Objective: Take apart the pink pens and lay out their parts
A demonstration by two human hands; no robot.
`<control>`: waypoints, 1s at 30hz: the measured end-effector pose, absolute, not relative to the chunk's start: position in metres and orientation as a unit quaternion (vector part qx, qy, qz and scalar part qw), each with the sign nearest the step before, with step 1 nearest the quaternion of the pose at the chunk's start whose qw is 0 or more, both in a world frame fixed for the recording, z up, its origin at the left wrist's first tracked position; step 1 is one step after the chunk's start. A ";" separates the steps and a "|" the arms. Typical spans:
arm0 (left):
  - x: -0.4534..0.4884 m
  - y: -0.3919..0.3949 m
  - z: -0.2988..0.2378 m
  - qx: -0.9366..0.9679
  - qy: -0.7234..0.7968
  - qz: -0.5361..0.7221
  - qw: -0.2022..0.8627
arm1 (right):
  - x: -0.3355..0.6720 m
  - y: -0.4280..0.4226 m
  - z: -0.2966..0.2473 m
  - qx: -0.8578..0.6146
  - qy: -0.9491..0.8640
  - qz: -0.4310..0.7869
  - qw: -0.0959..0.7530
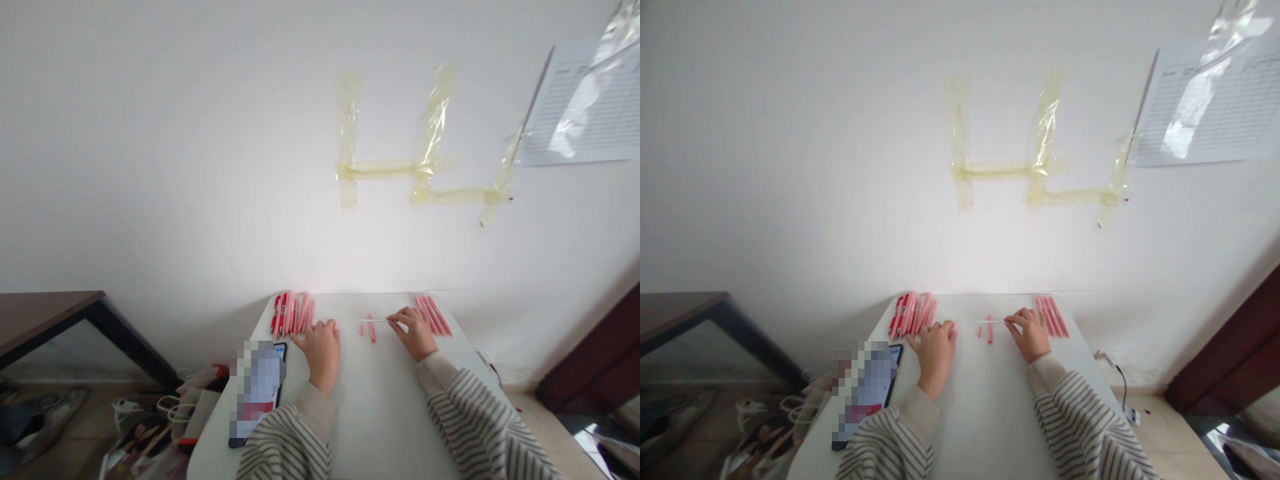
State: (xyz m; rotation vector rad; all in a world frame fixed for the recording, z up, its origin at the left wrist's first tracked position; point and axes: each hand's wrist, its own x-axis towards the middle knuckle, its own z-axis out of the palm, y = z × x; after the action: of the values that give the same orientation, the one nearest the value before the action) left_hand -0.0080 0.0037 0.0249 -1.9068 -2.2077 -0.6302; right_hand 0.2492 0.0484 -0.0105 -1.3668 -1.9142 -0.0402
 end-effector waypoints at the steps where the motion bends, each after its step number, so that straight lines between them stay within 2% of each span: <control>1: -0.008 0.004 0.025 -0.636 -0.739 -0.210 0.077 | 0.249 0.049 -0.011 -0.537 -0.751 -0.017 0.384; 30: -0.002 0.001 0.032 -0.653 -0.719 -0.228 0.069 | 0.247 0.049 -0.013 -0.531 -0.762 -0.008 0.371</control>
State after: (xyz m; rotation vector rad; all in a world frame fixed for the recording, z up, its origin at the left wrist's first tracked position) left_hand -0.0017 0.0009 0.0318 -1.9644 -2.1654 -0.6863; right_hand 0.2470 0.0494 -0.0129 -1.3620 -1.9533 -0.0197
